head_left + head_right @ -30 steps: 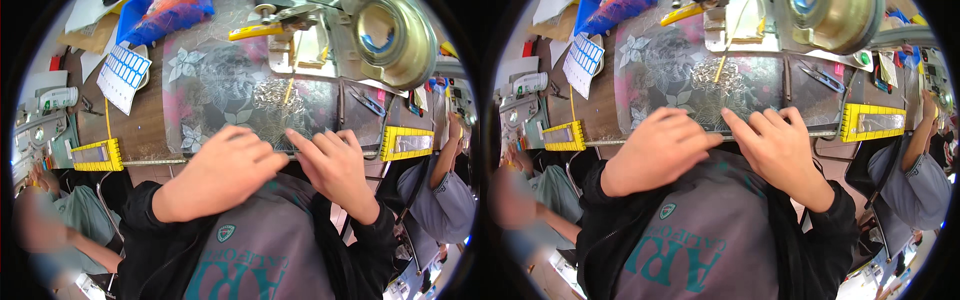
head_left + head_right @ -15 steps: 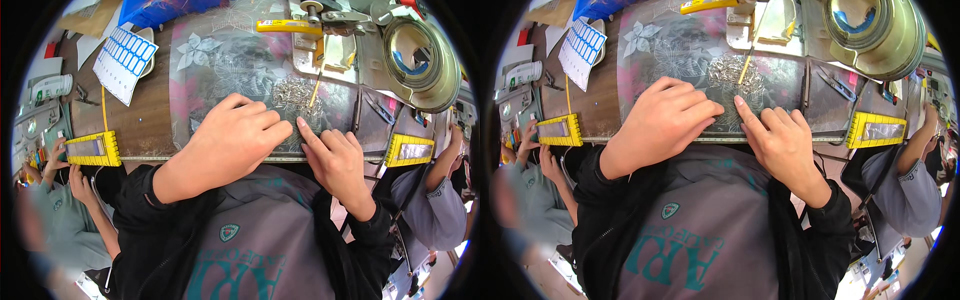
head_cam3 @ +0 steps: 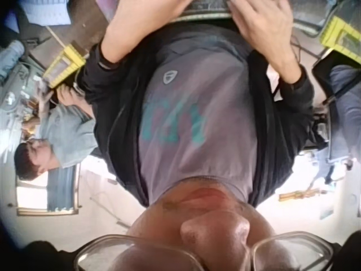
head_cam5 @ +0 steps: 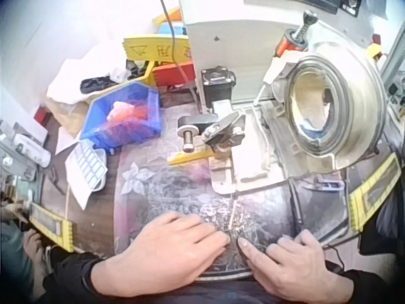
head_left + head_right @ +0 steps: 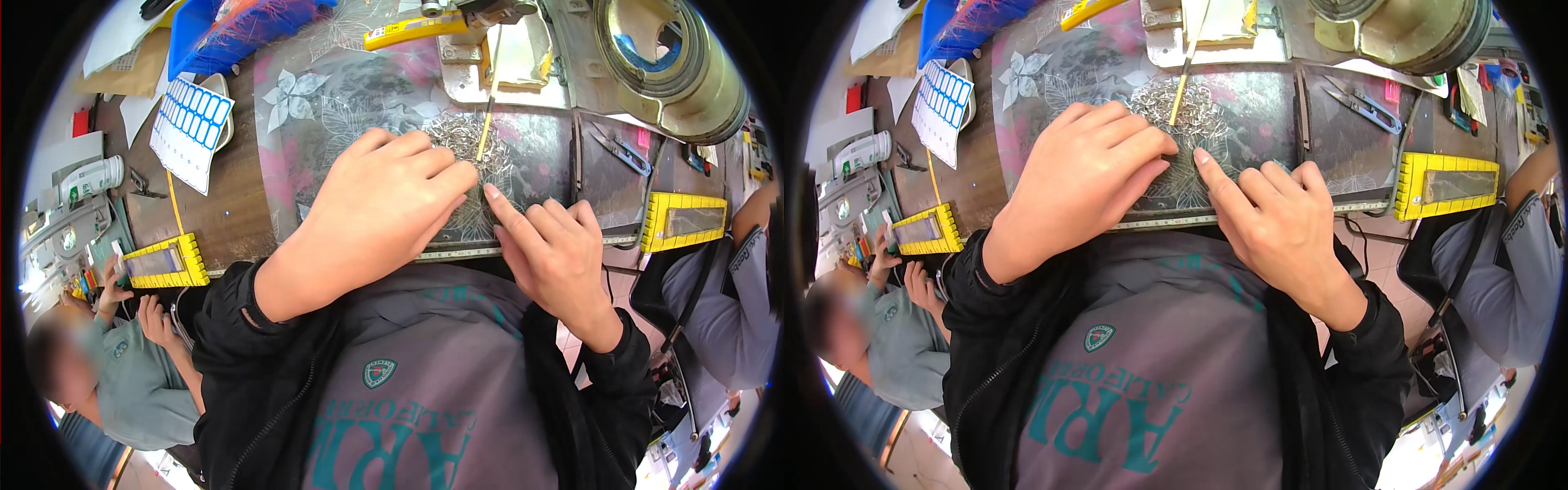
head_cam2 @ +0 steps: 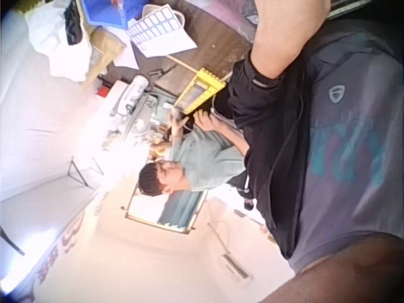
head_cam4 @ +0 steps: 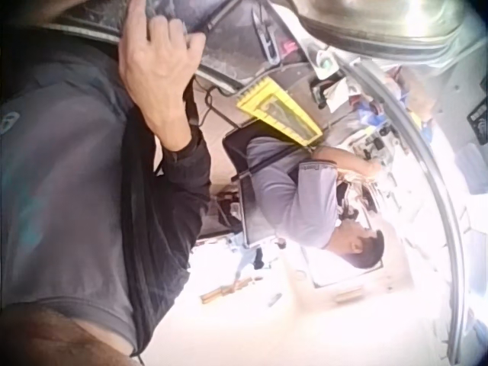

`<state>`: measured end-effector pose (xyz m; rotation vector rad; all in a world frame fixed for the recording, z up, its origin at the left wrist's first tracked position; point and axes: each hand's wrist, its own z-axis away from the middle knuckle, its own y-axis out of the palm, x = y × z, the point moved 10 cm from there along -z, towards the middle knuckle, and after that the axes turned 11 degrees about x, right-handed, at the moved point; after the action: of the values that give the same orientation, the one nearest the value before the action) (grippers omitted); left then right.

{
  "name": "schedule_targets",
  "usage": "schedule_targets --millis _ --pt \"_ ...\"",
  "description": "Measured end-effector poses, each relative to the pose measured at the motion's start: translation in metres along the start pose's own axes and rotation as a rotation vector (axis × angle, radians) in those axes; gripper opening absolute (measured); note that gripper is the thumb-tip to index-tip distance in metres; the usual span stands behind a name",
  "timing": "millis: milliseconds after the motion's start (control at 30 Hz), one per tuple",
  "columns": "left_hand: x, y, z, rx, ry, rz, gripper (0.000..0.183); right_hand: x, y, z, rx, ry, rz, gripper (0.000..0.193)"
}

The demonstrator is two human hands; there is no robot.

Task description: Assembling small metal components using various tools at a fabrication workbench.

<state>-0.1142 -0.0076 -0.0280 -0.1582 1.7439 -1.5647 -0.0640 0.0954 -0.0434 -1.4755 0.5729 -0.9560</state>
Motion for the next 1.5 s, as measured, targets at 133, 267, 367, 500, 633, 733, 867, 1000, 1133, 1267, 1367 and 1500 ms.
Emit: schedule_targets --millis 133,267,367,500,633,733,867,1000,1133,1267,1367,1500 --pt "-0.001 -0.001 -0.001 -0.015 0.005 -0.002 0.015 -0.001 -0.001 -0.001 -0.045 0.004 -0.028 0.053" --pt "-0.002 0.0 0.0 -0.005 -0.005 -0.018 0.016 0.0 0.001 0.001 -0.041 -0.005 -0.008 0.054" --pt "-0.003 0.001 0.002 0.0 -0.011 -0.037 0.016 0.004 0.005 0.006 0.027 -0.034 0.031 0.054" --pt "-0.007 0.006 0.003 0.0 -0.008 -0.104 0.016 0.004 0.005 0.009 0.041 -0.053 0.024 0.056" --pt "-0.012 0.009 0.002 -0.018 -0.001 -0.16 0.018 0.005 0.004 0.009 0.04 -0.041 0.035 0.057" --pt "-0.014 0.008 -0.003 -0.041 -0.001 -0.173 0.02 0.004 0.005 0.009 0.041 -0.039 0.03 0.057" --pt "-0.021 0.012 -0.01 -0.024 0.022 -0.222 0.02 0.004 0.005 0.012 0.035 -0.045 0.017 0.057" --pt "-0.021 0.015 -0.013 0.007 0.036 -0.214 0.019 0.002 0.005 0.011 -0.006 -0.049 0.015 0.057" --pt "-0.023 0.016 -0.016 0.018 0.07 -0.222 0.02 0.001 0.004 0.012 -0.03 -0.053 0.018 0.055" --pt "-0.012 0.014 -0.012 -0.012 0.044 -0.193 0.014 0.0 0.002 0.015 -0.045 -0.045 0.029 0.052" --pt "-0.001 0.008 -0.007 0.0 -0.008 -0.183 0.011 -0.001 -0.002 0.016 -0.046 -0.036 0.0 0.048" --pt "0.01 0.0 -0.003 0.016 -0.08 -0.159 0.01 -0.002 -0.009 0.016 -0.061 -0.046 -0.051 0.041"
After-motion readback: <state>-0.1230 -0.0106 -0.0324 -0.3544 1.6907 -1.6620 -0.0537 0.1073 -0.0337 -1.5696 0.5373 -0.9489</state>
